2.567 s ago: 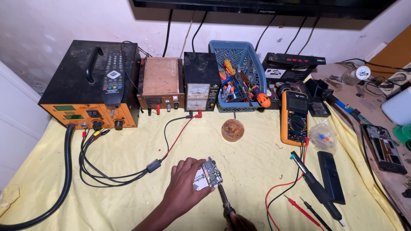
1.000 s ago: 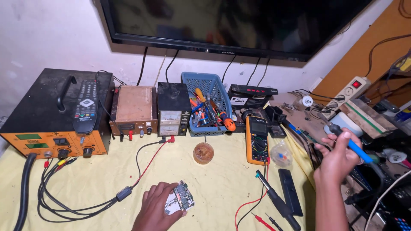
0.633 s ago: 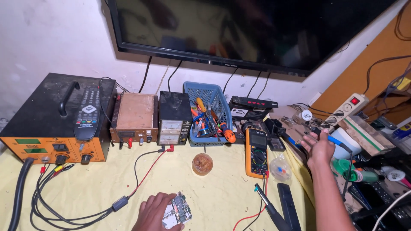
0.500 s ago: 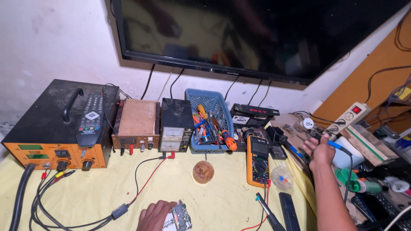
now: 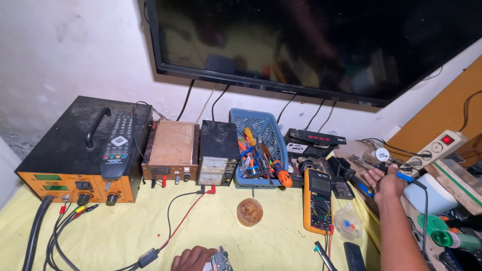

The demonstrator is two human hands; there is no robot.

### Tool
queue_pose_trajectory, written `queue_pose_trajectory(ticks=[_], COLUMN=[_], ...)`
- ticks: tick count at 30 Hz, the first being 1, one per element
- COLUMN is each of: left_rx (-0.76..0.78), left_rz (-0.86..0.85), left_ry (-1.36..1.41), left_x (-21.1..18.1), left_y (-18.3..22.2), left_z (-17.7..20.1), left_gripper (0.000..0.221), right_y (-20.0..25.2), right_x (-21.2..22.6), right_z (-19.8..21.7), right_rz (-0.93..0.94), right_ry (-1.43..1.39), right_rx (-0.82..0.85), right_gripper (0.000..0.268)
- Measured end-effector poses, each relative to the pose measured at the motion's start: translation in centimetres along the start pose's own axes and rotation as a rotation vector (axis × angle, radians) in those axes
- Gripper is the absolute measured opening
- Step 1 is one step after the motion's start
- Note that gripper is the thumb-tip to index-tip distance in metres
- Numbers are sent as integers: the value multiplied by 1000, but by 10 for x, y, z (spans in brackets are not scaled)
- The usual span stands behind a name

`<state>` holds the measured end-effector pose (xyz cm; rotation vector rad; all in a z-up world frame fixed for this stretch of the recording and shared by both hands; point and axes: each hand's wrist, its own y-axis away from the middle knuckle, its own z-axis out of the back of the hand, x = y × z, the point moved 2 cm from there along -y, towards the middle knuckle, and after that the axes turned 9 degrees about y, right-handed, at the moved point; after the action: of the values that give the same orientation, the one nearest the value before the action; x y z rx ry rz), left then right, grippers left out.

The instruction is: Soldering and inspecting a small circuit board using a soldering iron and hot air rework station on a repair bench.

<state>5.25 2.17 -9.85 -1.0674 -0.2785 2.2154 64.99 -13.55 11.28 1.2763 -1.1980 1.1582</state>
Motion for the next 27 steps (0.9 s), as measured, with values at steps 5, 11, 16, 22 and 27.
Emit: queue_pose_trajectory(ticks=[5,11,16,22,27], left_rx=[47,-187,-137,359,735], left_rz=[61,-98,-92,74,134], left_ry=[-30,-58,-11,134,251], left_x=[1,2,-4,-18,-42], left_y=[1,1,-4,-14,-29], left_z=[-6,-12,2,41,86], left_gripper=[55,30,66,87,126], right_y=[10,-8,-9,-23,-49], right_x=[5,-10,-7,-13,-30], right_z=[-11,-20,-26,-12,2], right_rz=[-71,-158,-250,-299,-390], right_ry=[-37,-85,-140,-146,-158], right_rx=[-49,62,98,125,243], right_gripper=[46,43,56,54,64])
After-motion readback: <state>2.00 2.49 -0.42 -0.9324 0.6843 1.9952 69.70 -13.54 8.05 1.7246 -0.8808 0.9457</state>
